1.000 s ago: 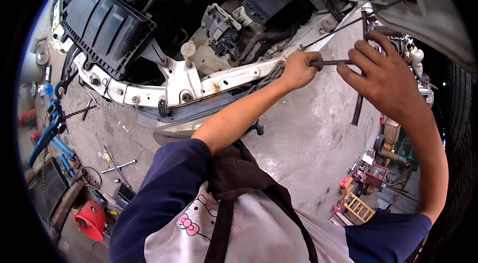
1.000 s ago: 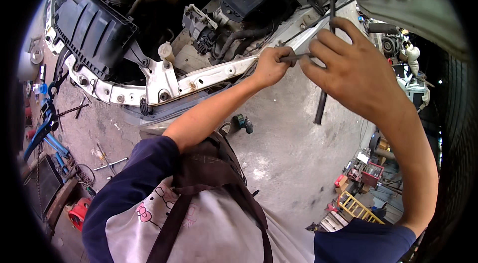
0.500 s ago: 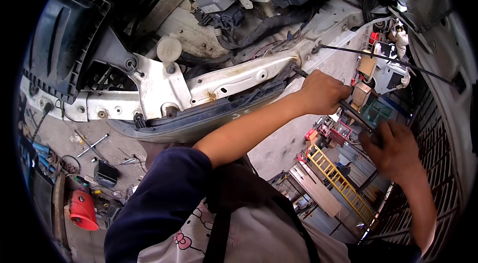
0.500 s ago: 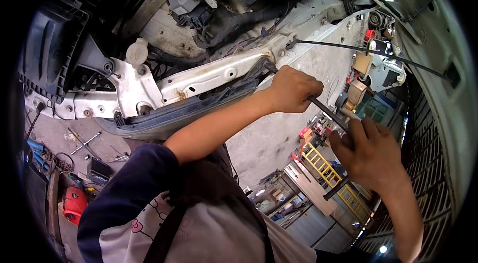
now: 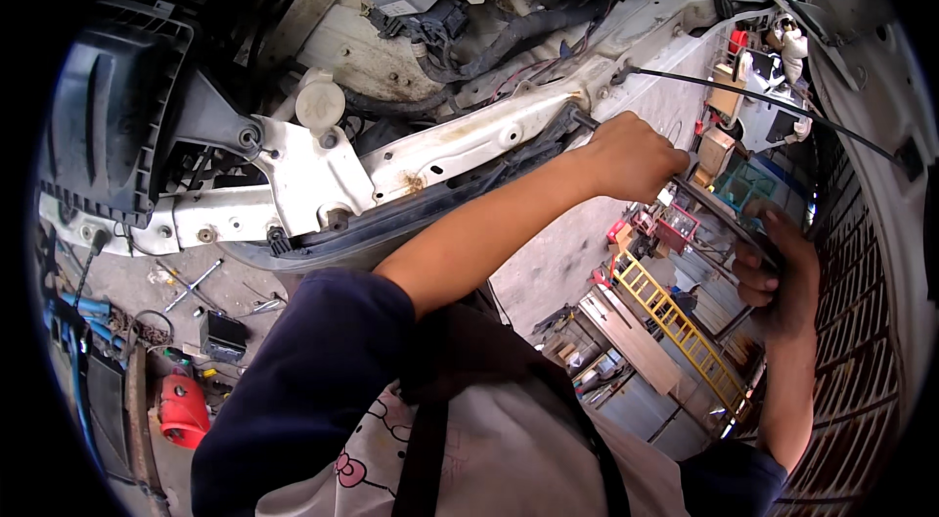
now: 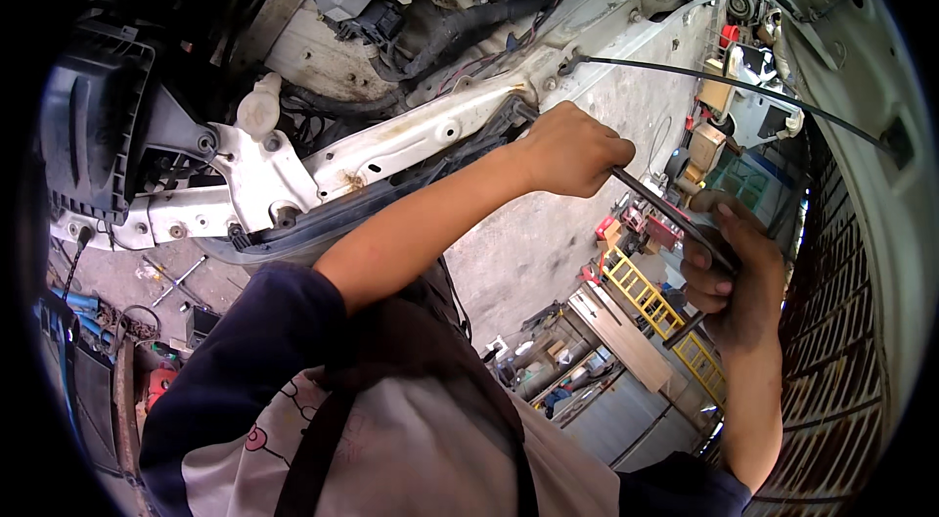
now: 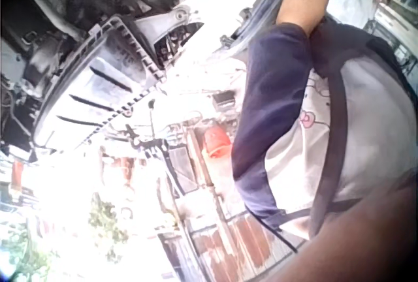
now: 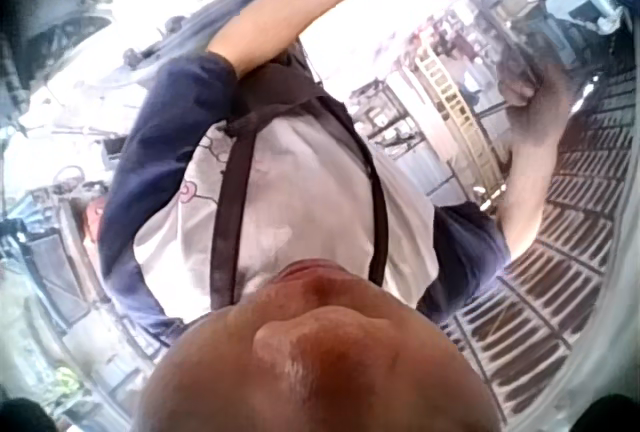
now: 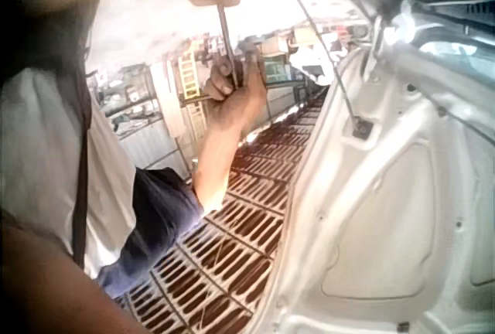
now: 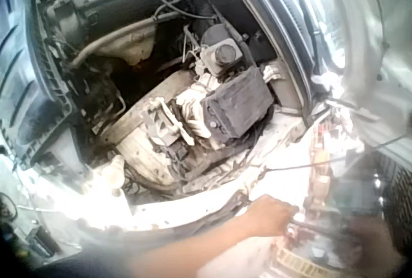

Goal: The person works on the front of a white car with the hood open, using a pry bar to remove a metal support beam from the bumper area. They then use a wrench to tighten bolts on the car's frame and adjust the bumper alignment.

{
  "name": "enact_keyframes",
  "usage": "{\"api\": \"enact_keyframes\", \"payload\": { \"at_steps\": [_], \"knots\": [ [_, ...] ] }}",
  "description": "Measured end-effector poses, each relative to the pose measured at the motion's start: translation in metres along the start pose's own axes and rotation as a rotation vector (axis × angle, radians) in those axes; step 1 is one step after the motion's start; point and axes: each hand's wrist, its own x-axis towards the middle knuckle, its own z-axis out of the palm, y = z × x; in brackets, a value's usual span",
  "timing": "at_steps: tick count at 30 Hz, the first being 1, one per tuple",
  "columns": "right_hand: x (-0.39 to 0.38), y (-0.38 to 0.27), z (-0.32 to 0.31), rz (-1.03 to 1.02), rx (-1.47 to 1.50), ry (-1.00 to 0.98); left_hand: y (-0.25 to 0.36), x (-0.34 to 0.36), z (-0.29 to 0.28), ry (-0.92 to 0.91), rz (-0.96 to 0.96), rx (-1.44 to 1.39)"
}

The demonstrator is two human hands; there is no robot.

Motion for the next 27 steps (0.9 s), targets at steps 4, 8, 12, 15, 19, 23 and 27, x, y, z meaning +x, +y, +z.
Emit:
{"api": "enact_keyframes", "payload": {
  "at_steps": [4,8,12,15,19,23,27],
  "knots": [
    [0.000,0.006,0.003,-0.349,-0.339,0.094,-0.001,0.003,-0.005,-0.012,-0.016,-0.017],
    [-0.024,0.005,-0.029,-1.370,-1.163,0.470,-0.001,0.004,-0.009,0.006,0.052,-0.010],
    [-0.050,-0.007,-0.028,-1.460,-2.244,0.375,-0.002,0.002,-0.015,-0.041,0.022,-0.077],
    [-0.046,-0.010,-0.033,-1.536,-2.258,0.305,-0.004,0.003,-0.018,-0.016,0.032,-0.099],
    [-0.031,-0.008,-0.041,-1.309,-2.083,0.207,-0.003,-0.001,-0.013,-0.028,0.018,-0.030],
    [-0.011,0.007,-0.046,-0.691,-1.023,0.180,-0.006,-0.001,-0.010,-0.006,-0.024,-0.022],
    [-0.009,0.013,-0.041,-0.498,-0.729,0.203,-0.009,-0.002,-0.007,0.038,-0.006,-0.032]
  ]
}}
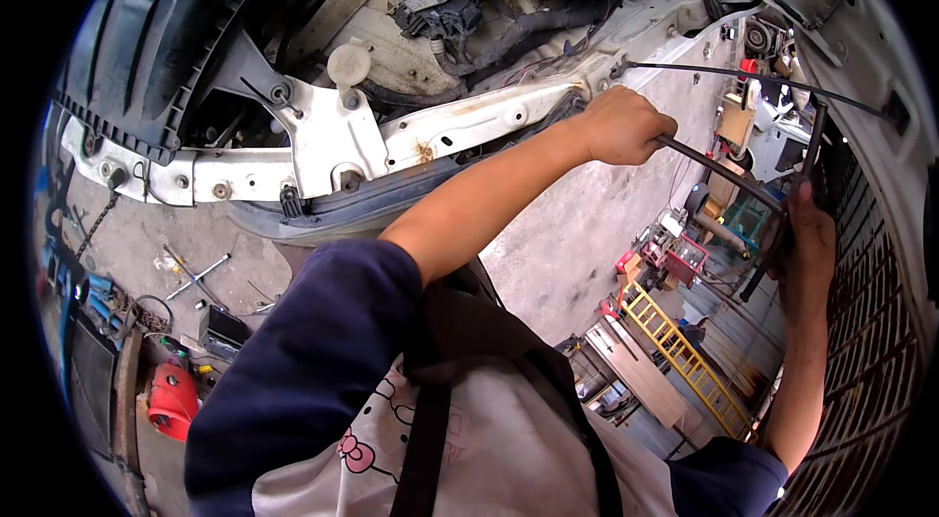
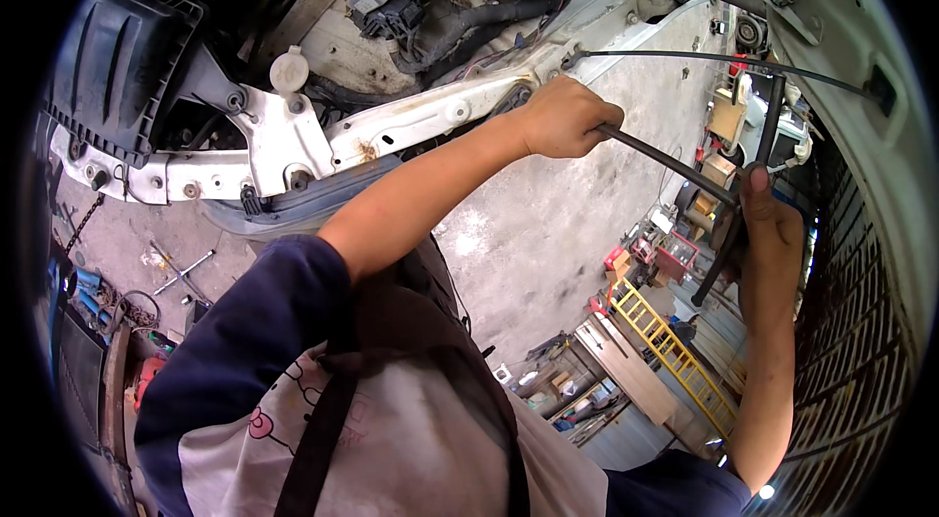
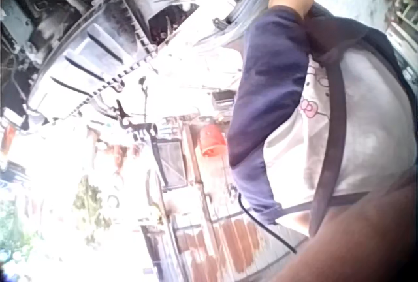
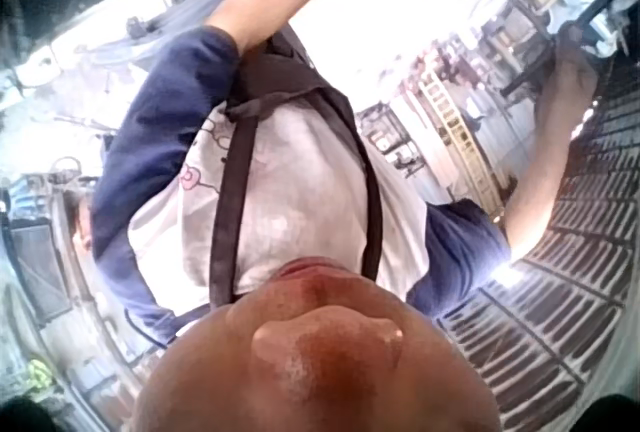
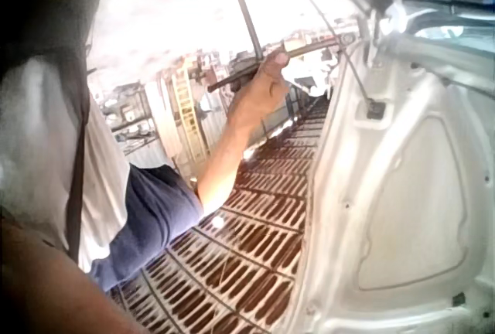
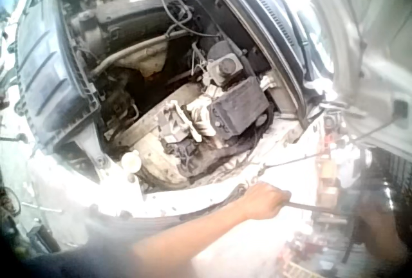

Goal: The person works on the front of a white car with the hood open, using a pry bar to remove a metal support beam from the bumper area. They then use a wrench to tighten bolts on the car's frame and adjust the bumper alignment.

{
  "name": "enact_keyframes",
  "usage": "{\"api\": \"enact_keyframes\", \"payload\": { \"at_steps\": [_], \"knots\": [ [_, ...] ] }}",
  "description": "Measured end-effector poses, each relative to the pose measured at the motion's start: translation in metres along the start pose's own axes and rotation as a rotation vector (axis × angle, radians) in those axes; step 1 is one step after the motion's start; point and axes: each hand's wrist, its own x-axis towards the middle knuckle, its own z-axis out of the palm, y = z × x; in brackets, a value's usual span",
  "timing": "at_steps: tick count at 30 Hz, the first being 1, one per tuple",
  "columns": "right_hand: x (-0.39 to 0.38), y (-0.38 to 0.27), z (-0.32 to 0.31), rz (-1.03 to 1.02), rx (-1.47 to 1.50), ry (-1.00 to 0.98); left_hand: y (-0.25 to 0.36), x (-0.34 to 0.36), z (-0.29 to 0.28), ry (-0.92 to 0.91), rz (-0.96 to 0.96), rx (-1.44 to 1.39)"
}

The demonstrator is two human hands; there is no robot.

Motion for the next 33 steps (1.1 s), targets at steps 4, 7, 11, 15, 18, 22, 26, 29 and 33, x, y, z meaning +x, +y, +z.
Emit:
{"api": "enact_keyframes", "payload": {
  "at_steps": [4,7,11,15,18,22,26,29,33],
  "knots": [
    [-0.009,-0.009,-0.006,-0.678,-0.651,0.287,0.005,0.002,-0.003,-0.081,-0.010,0.048],
    [-0.015,-0.034,-0.018,-1.280,-1.421,0.445,0.001,0.008,-0.003,-0.064,0.022,0.032],
    [0.006,-0.040,-0.006,-1.392,-1.441,0.203,0.002,0.007,-0.006,-0.097,0.004,0.028],
    [0.039,-0.021,-0.005,-1.490,-1.255,0.042,0.004,0.003,-0.005,-0.087,0.004,-0.001],
    [0.034,-0.017,0.004,-1.276,-1.091,0.052,0.004,0.000,-0.002,-0.085,-0.018,0.021],
    [0.017,-0.003,0.025,-0.639,-0.641,0.191,0.003,0.000,-0.006,-0.098,-0.046,0.030],
    [0.020,0.009,0.032,-0.298,-0.338,0.192,0.000,-0.001,-0.005,-0.104,-0.048,0.073],
    [0.028,0.006,0.027,-0.333,-0.279,0.176,0.003,0.002,-0.006,-0.096,-0.087,0.109],
    [0.036,0.011,0.017,-0.517,-0.313,0.116,0.062,0.003,-0.024,-0.042,-0.146,-0.164]
  ]
}}
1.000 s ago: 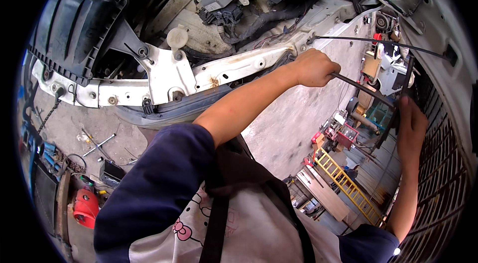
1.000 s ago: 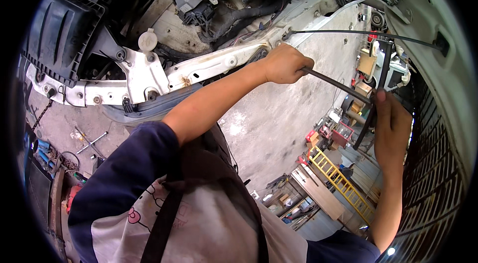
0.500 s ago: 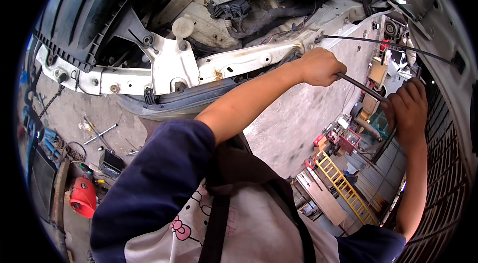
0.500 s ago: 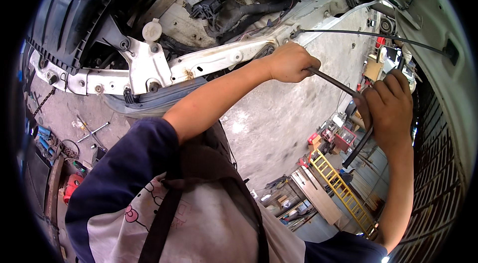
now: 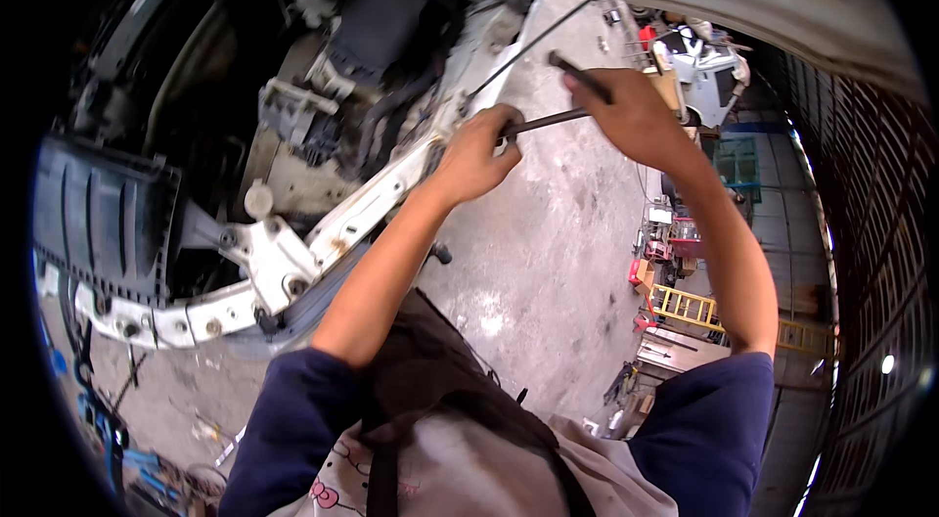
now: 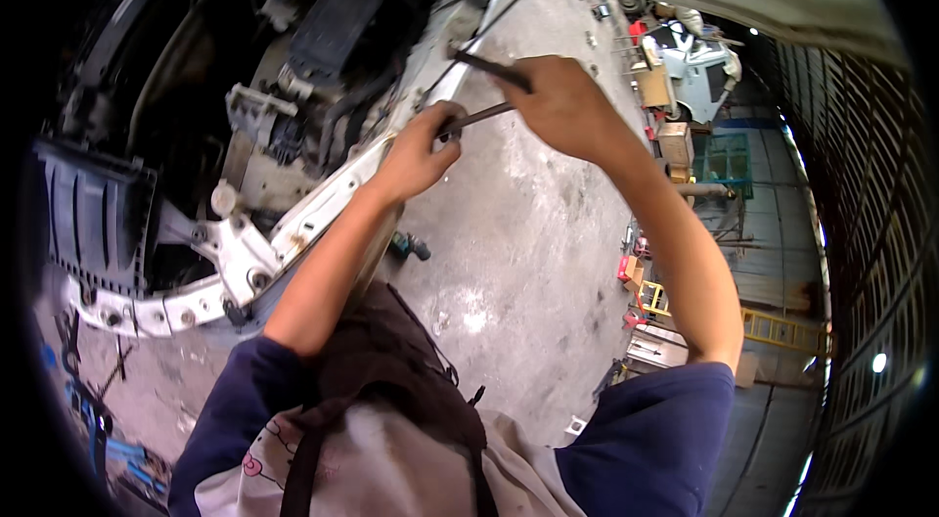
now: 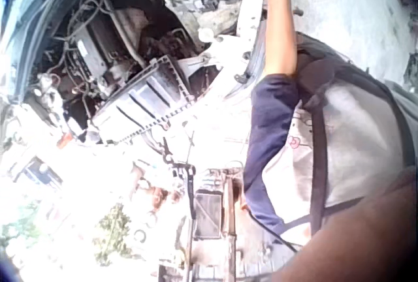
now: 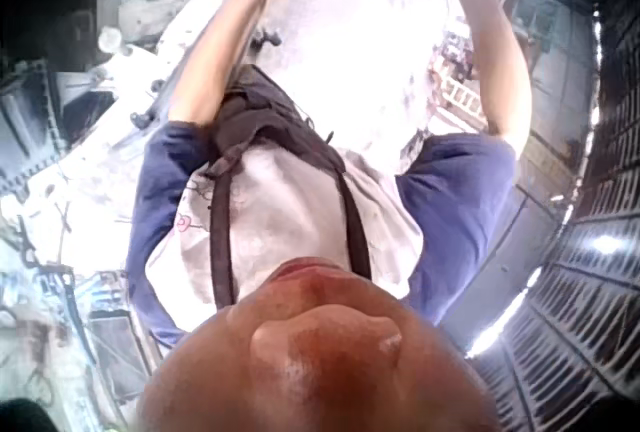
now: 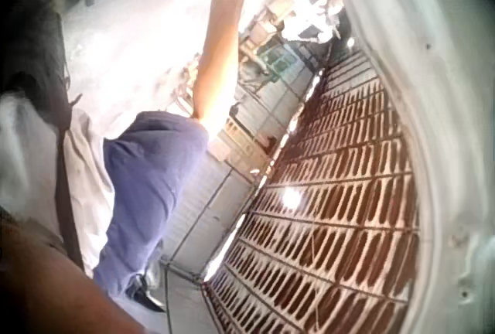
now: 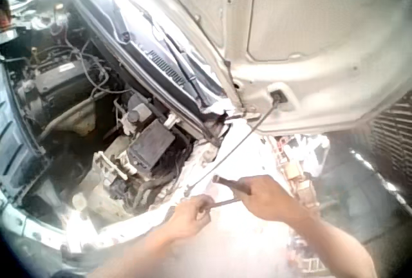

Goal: The person works on the front of a white car with the hood open, using a pry bar to remove a metal support beam from the bumper area. They then use a wrench to tighten bolts on the car's frame and adjust the bumper alignment.

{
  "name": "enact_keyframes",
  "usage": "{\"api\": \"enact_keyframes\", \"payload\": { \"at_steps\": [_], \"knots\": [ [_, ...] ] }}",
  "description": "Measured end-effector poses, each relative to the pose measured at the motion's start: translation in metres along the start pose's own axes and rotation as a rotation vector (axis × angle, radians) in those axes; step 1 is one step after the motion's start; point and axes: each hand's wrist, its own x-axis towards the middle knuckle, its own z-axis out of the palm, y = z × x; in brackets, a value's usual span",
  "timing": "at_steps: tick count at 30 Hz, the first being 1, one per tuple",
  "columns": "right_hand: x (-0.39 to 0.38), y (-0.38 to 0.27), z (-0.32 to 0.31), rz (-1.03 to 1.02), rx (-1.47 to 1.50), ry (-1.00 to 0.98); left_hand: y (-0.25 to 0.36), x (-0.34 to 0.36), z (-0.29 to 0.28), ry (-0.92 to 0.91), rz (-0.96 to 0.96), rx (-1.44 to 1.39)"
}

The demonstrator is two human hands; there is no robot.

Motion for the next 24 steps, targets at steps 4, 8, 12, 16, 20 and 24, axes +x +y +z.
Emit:
{"api": "enact_keyframes", "payload": {
  "at_steps": [4,8,12,16,20,24],
  "knots": [
    [0.015,0.015,0.002,-0.290,0.075,-0.026,0.083,-0.006,0.000,0.212,0.103,-0.443],
    [0.018,0.016,0.002,-0.506,0.162,-0.134,0.101,0.013,0.010,0.391,-0.031,-0.345],
    [0.011,0.022,-0.012,-0.302,0.618,-0.523,0.100,0.024,0.012,0.403,0.024,-0.239],
    [-0.016,0.024,0.011,0.078,1.139,-0.402,0.095,0.050,0.002,0.215,-0.278,-0.441],
    [-0.049,-0.012,0.032,0.340,1.767,0.020,0.110,0.071,0.004,-0.029,-0.496,-0.443],
    [-0.042,-0.043,0.048,0.476,1.891,0.318,0.101,0.097,-0.011,-0.325,-0.603,-0.391]
  ]
}}
